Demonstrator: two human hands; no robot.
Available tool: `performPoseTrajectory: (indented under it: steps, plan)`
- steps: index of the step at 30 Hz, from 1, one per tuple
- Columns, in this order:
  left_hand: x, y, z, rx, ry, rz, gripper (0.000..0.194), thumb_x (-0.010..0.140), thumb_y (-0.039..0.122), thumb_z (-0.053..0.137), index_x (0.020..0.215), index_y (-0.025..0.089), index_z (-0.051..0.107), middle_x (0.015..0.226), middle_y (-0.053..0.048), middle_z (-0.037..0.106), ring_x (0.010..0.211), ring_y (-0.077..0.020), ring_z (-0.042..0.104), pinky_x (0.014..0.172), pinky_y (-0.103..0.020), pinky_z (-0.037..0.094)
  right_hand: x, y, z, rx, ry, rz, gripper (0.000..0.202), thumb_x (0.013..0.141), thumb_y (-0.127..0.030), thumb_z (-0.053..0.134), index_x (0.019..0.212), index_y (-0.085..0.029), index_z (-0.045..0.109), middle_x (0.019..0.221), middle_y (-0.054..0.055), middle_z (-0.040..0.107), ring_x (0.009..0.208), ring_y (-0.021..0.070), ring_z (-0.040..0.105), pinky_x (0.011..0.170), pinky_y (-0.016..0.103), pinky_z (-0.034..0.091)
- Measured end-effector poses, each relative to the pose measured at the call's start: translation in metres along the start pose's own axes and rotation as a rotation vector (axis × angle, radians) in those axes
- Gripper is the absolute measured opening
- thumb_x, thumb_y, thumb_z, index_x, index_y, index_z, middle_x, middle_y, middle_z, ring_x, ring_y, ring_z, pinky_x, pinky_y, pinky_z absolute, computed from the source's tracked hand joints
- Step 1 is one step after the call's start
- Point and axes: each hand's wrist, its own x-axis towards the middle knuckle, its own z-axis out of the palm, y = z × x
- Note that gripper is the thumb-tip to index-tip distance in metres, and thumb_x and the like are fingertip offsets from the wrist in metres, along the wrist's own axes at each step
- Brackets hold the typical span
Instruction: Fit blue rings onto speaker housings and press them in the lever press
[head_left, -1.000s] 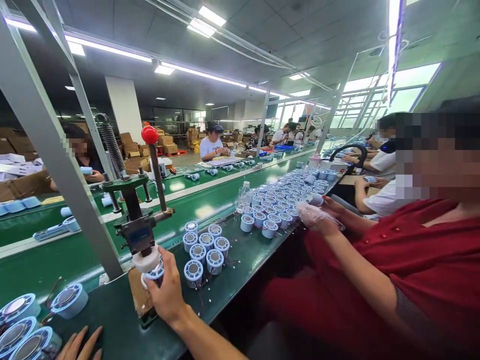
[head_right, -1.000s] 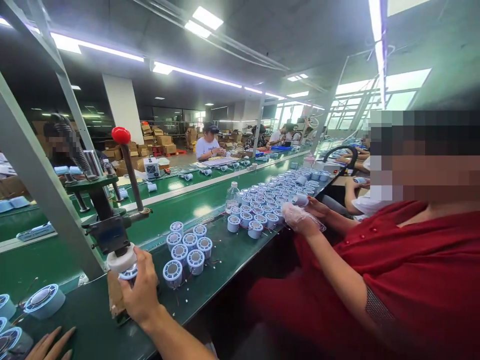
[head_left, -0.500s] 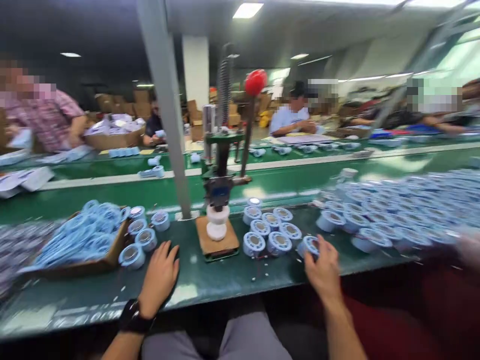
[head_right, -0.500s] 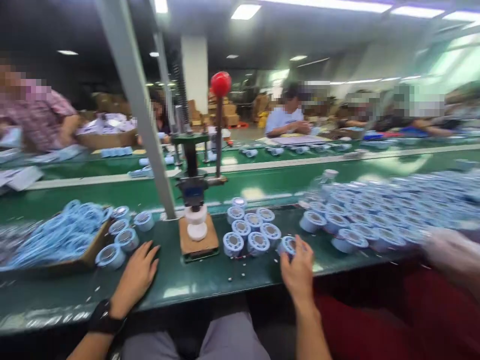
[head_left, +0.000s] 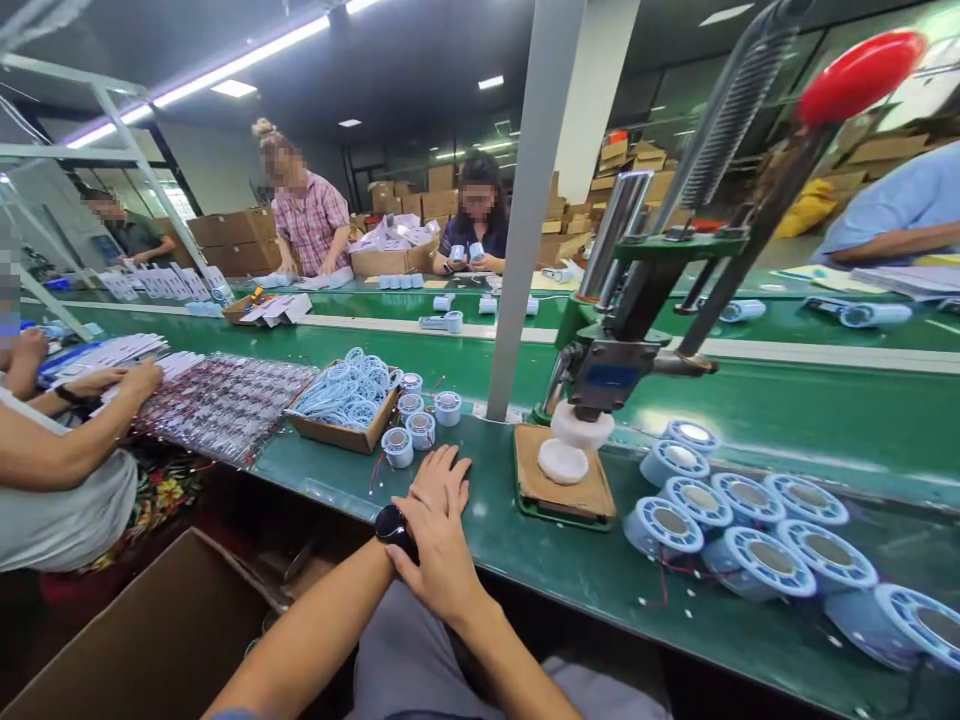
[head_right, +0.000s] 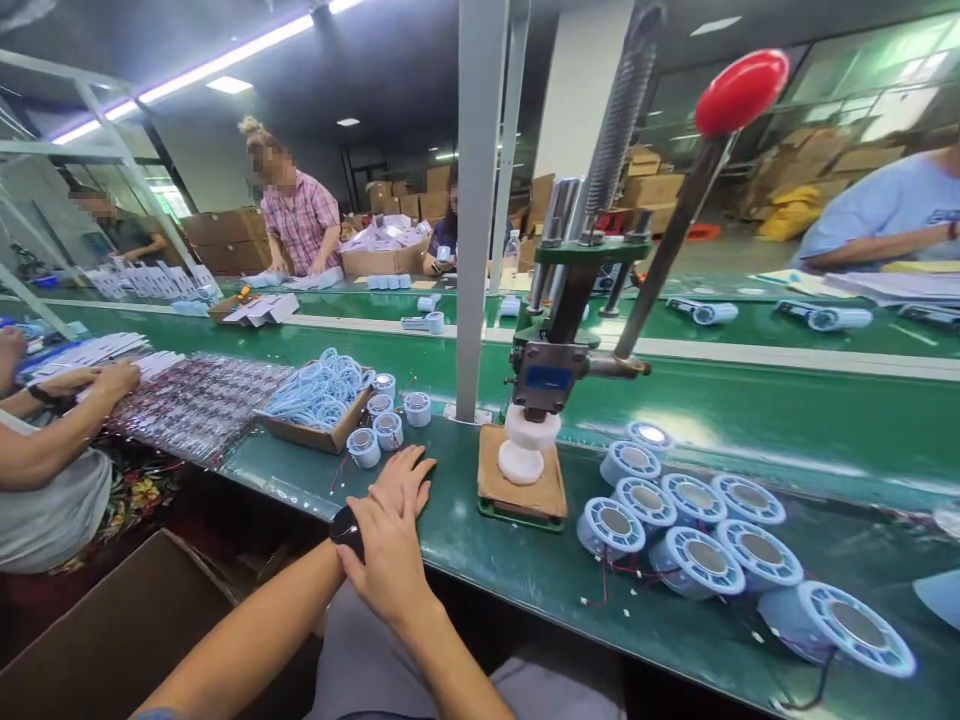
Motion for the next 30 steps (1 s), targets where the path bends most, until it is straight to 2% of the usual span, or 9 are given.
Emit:
performPoseTrajectory:
  steps: [4,7,10,14,18,22,25,27,30]
  plan:
    - [-0.004,0.004,0.001,-0.011,0.052,-0.012,0.038,0.088,0.018,0.056,0.125,0.02,0.062,0.145,-0.015,0.051,0.138,-0.0312,0.044,0.115,-0.054,0.035,-0.009,-0.003,-0.007,0.037,-0.041,0.007,0.051,0.08,-0.022,0.067,0.129,-0.015,0.056,0.125,0.011,0.063,0.126,0.0288,0.053,0.121,0.064,0.006]
    - [-0.009,0.007,-0.001,-0.015,0.089,-0.02,0.04,0.089,0.017,0.054,0.128,0.017,0.06,0.143,-0.017,0.051,0.138,-0.0325,0.043,0.115,-0.054,0.035,0.002,0.004,-0.014,-0.022,-0.084,-0.022,0.064,0.08,-0.023,0.069,0.14,-0.016,0.048,0.132,0.014,0.058,0.129,0.0315,0.05,0.118,0.066,0.016]
    - [-0.011,0.007,-0.01,-0.052,0.106,0.027,0.041,0.091,0.018,0.05,0.131,0.013,0.057,0.138,-0.016,0.055,0.134,-0.0311,0.047,0.115,-0.046,0.036,0.044,0.032,-0.03,-0.066,-0.016,0.018,0.061,0.084,-0.021,0.062,0.143,-0.018,0.045,0.139,0.014,0.053,0.133,0.0299,0.046,0.114,0.057,0.033]
    - [-0.006,0.008,-0.023,-0.069,0.077,0.079,0.03,0.089,0.017,0.053,0.116,0.014,0.066,0.13,-0.012,0.06,0.125,-0.0287,0.054,0.11,-0.043,0.042,0.11,0.09,-0.052,-0.083,0.105,0.224,0.058,0.085,-0.007,0.049,0.141,-0.016,0.047,0.141,0.017,0.046,0.131,0.0244,0.047,0.113,0.044,0.038]
    - [-0.005,0.012,-0.025,-0.051,0.065,0.064,0.03,0.086,0.015,0.058,0.115,0.015,0.066,0.133,-0.014,0.058,0.129,-0.0298,0.051,0.112,-0.049,0.04,0.137,0.124,-0.044,-0.076,0.064,0.315,0.057,0.08,-0.009,0.059,0.137,-0.015,0.053,0.139,0.016,0.047,0.128,0.0244,0.049,0.11,0.04,0.04]
    - [-0.007,0.014,-0.024,-0.041,0.052,0.053,0.033,0.085,0.014,0.06,0.117,0.015,0.064,0.133,-0.015,0.058,0.13,-0.0286,0.049,0.113,-0.048,0.039,0.135,0.119,-0.037,-0.093,0.076,0.409,0.046,0.087,-0.017,0.057,0.133,-0.014,0.056,0.127,0.016,0.054,0.121,0.0248,0.053,0.107,0.041,0.041]
    - [-0.007,0.013,-0.024,-0.054,0.046,0.039,0.032,0.086,0.014,0.06,0.117,0.016,0.065,0.137,-0.014,0.056,0.133,-0.0289,0.047,0.115,-0.049,0.037,0.125,0.102,-0.056,-0.13,0.126,0.467,0.047,0.088,-0.019,0.052,0.135,-0.011,0.054,0.129,0.02,0.05,0.122,0.0301,0.049,0.106,0.049,0.039]
    - [-0.007,0.013,-0.023,-0.07,0.05,0.044,0.033,0.085,0.014,0.061,0.117,0.016,0.065,0.139,-0.015,0.055,0.134,-0.0297,0.047,0.115,-0.05,0.036,0.107,0.088,-0.075,-0.133,0.114,0.426,0.046,0.087,-0.019,0.053,0.133,-0.014,0.055,0.127,0.017,0.052,0.12,0.0285,0.05,0.106,0.046,0.04]
    - [-0.01,0.015,-0.021,-0.146,0.113,0.093,0.033,0.084,0.008,0.056,0.115,0.017,0.066,0.133,-0.013,0.06,0.128,-0.0258,0.053,0.112,-0.046,0.042,0.058,0.072,-0.096,-0.06,0.004,0.284,0.041,0.082,-0.018,0.055,0.123,-0.02,0.061,0.119,0.01,0.056,0.11,0.0219,0.056,0.101,0.037,0.046]
